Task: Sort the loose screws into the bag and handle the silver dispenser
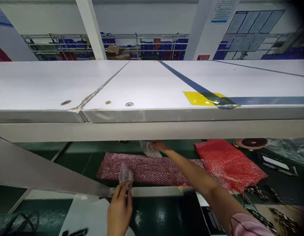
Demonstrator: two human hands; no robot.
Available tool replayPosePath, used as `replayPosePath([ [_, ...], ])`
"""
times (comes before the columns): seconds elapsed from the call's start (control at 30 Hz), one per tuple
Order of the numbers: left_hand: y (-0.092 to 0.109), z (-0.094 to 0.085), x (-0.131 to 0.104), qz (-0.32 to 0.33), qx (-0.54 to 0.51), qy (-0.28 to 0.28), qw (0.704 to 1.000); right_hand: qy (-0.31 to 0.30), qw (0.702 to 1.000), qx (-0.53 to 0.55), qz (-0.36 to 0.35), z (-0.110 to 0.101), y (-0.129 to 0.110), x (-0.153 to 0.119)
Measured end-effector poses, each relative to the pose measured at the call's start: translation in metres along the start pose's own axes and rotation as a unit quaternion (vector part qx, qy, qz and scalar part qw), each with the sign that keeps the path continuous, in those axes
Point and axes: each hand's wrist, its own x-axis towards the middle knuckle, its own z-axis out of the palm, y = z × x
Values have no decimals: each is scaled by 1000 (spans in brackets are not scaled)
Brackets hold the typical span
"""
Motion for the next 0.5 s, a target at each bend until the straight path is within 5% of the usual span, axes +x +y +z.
replayPosePath([
  [0.1, 11, 4, -9, 39, -44, 26, 998, -24, 998, 59, 21, 2, -1, -24],
  [0.3, 43, 7, 0, 140, -66, 86, 984, -94, 976, 196, 5, 17, 5, -118],
  [0.5, 36, 28, 3, 222, -34, -112, 968, -162, 954, 253, 14, 63, 41, -185],
])
